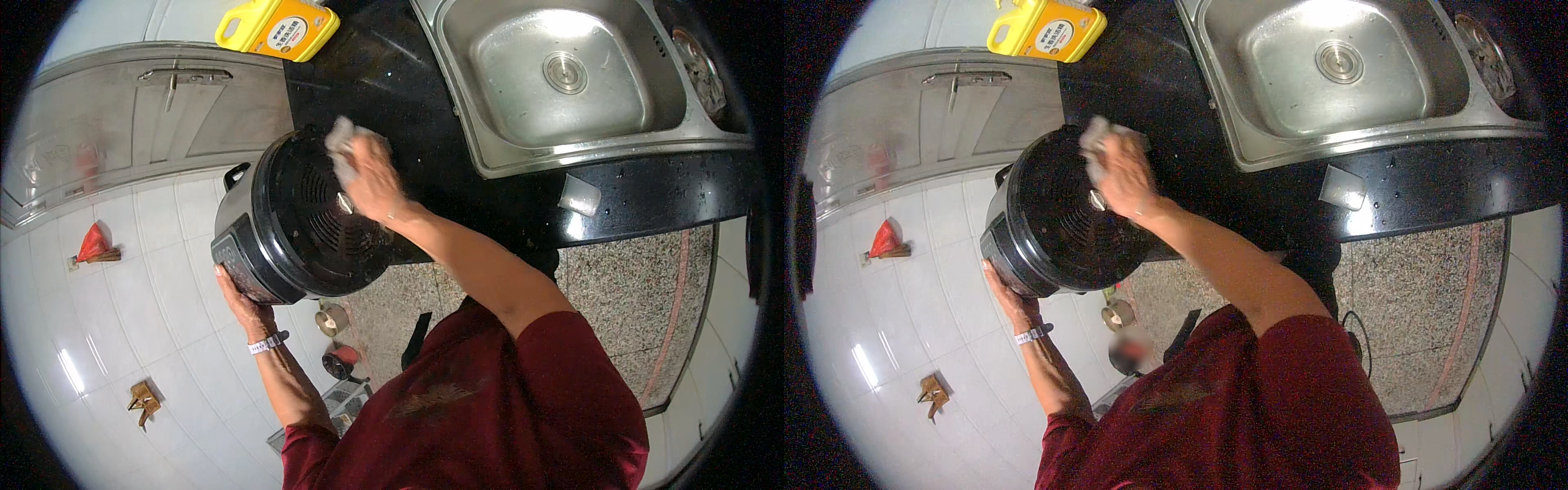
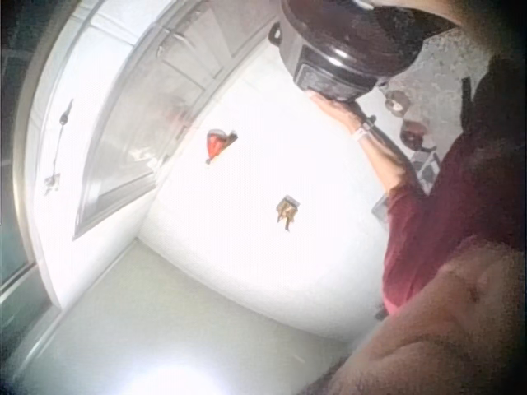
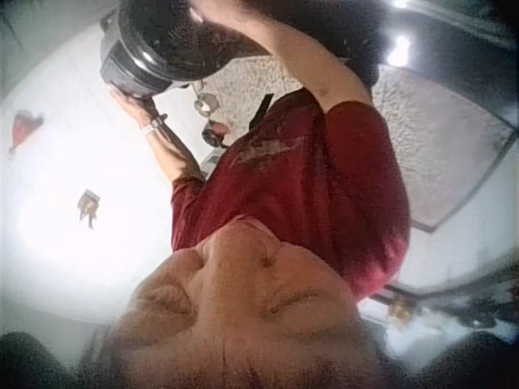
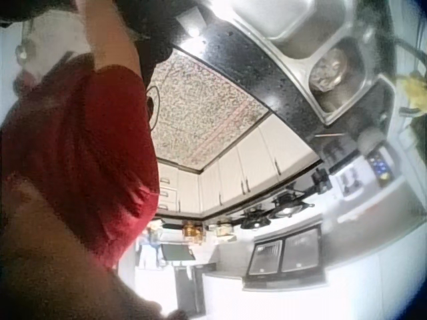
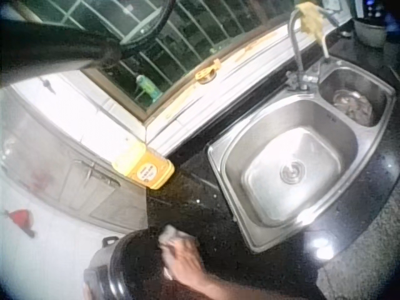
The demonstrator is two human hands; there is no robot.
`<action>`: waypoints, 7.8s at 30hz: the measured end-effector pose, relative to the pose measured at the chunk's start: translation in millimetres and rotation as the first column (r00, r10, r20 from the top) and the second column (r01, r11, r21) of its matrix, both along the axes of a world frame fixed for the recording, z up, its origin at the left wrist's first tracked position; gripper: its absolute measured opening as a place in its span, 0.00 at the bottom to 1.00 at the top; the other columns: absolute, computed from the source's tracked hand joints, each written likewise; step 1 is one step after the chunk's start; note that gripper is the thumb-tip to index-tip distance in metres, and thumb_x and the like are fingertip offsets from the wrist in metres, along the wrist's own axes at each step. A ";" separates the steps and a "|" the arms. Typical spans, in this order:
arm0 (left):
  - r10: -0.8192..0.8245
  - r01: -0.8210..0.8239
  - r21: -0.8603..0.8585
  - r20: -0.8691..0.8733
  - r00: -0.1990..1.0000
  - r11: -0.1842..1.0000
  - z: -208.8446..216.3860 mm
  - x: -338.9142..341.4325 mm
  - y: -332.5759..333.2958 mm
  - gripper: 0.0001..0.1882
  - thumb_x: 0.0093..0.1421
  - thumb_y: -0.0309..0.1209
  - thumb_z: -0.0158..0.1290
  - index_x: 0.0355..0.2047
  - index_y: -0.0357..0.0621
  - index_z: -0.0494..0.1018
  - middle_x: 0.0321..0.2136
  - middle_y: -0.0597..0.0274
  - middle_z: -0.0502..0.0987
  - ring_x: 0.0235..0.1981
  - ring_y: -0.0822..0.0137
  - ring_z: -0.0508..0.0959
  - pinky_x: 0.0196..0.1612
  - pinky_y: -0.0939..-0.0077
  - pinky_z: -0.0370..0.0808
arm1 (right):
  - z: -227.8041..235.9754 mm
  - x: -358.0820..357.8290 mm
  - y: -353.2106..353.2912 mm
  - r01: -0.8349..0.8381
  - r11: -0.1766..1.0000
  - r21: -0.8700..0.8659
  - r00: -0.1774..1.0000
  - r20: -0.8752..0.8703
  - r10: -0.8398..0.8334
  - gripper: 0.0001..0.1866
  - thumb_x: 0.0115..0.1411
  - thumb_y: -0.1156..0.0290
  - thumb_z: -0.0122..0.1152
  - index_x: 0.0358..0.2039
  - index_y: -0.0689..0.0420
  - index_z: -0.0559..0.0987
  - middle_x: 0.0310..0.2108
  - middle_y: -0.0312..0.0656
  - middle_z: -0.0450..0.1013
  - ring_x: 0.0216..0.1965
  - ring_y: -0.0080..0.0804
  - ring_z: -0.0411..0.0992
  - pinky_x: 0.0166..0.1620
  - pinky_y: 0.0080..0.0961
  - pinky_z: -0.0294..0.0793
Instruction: The person washes a detachable pot in a sink, then wipes the interior and exterior of a multi-cooker and the surrounding countertop using a cloth.
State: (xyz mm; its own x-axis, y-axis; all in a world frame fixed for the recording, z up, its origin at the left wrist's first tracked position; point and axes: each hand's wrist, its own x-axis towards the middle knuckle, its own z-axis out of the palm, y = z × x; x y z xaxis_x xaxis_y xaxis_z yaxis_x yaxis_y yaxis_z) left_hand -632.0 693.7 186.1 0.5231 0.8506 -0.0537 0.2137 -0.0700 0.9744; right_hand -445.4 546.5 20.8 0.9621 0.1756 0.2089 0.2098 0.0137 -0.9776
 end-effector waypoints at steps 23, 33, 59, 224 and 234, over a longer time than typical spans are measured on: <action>-0.007 0.008 0.015 -0.037 0.999 1.000 1.2 1.7 -12.2 0.39 0.66 0.61 0.42 0.64 0.42 0.59 0.60 0.53 0.66 0.59 0.56 0.69 0.59 0.56 0.70 | 60.8 -89.3 -73.3 -0.434 0.900 0.034 0.898 0.090 0.430 0.11 0.60 0.70 0.56 0.40 0.62 0.71 0.38 0.51 0.69 0.40 0.49 0.71 0.43 0.42 0.73; -0.030 0.030 0.000 -0.015 0.999 1.000 -1.3 -0.6 -4.5 0.39 0.66 0.62 0.41 0.64 0.42 0.60 0.60 0.55 0.66 0.59 0.56 0.69 0.61 0.55 0.68 | 41.8 -38.1 -40.1 -0.202 0.979 -0.003 0.975 0.090 0.201 0.20 0.65 0.67 0.53 0.54 0.64 0.70 0.53 0.55 0.64 0.53 0.54 0.66 0.56 0.48 0.67; 0.051 -0.051 0.014 0.027 0.998 0.999 2.0 8.8 -13.0 0.38 0.66 0.61 0.43 0.62 0.42 0.61 0.58 0.55 0.68 0.57 0.58 0.70 0.59 0.59 0.70 | -16.4 -27.4 -25.1 -0.236 0.972 0.021 0.965 -0.109 0.236 0.26 0.69 0.74 0.43 0.67 0.61 0.56 0.66 0.58 0.56 0.66 0.54 0.57 0.66 0.41 0.59; 0.100 -0.096 -0.055 0.071 0.993 0.994 1.3 18.8 -9.0 0.36 0.63 0.61 0.46 0.60 0.46 0.63 0.56 0.58 0.70 0.55 0.59 0.72 0.56 0.56 0.73 | 17.8 42.3 -94.4 -0.432 0.896 0.101 0.895 -0.080 0.440 0.16 0.60 0.78 0.57 0.50 0.58 0.78 0.45 0.45 0.72 0.43 0.35 0.74 0.45 0.27 0.73; 0.140 -0.130 -0.081 0.131 0.981 0.988 -4.7 14.2 1.3 0.36 0.65 0.61 0.43 0.61 0.45 0.63 0.57 0.56 0.70 0.56 0.58 0.72 0.57 0.58 0.73 | 38.2 -33.4 -90.1 -0.424 0.902 0.079 0.905 0.004 0.425 0.14 0.62 0.79 0.52 0.47 0.62 0.79 0.54 0.49 0.72 0.54 0.40 0.72 0.55 0.33 0.74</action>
State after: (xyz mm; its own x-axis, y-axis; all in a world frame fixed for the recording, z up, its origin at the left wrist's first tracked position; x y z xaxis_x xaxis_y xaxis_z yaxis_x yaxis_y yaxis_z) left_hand -617.8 695.0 181.4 0.4104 0.9103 -0.0536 0.0819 0.0217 0.9964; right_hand -478.8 456.4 59.1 0.8026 0.5522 0.2257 0.1544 0.1731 -0.9727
